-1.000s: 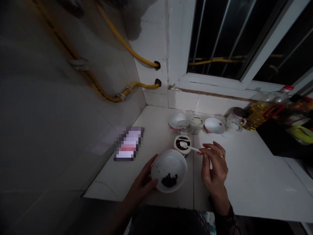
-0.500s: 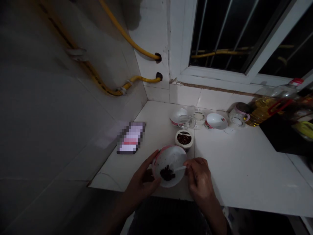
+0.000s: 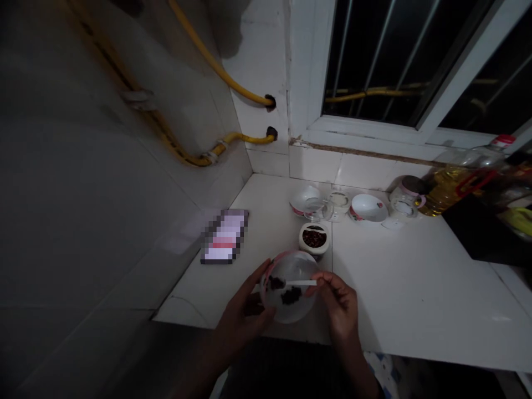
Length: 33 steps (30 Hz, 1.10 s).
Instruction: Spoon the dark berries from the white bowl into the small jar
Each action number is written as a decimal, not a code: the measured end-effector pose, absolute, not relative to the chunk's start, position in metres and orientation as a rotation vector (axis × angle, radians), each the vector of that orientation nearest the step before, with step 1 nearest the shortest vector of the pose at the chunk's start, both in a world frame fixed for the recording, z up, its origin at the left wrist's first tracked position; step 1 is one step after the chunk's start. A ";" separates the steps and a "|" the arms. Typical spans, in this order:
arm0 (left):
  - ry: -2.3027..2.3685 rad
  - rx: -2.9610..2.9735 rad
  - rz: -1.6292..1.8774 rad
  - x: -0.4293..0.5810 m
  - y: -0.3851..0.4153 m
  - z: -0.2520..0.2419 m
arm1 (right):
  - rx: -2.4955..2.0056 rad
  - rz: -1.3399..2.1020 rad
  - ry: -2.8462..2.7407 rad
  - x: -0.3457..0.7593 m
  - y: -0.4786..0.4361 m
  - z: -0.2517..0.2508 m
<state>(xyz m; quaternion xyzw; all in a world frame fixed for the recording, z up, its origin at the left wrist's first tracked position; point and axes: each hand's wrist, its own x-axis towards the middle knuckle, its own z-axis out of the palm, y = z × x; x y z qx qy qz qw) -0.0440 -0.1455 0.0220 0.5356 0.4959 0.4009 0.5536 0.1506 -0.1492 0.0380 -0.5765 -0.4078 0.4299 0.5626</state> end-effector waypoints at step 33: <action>0.948 1.030 0.989 -0.048 -0.136 -0.004 | -1.229 -0.637 -1.896 0.201 -0.103 0.064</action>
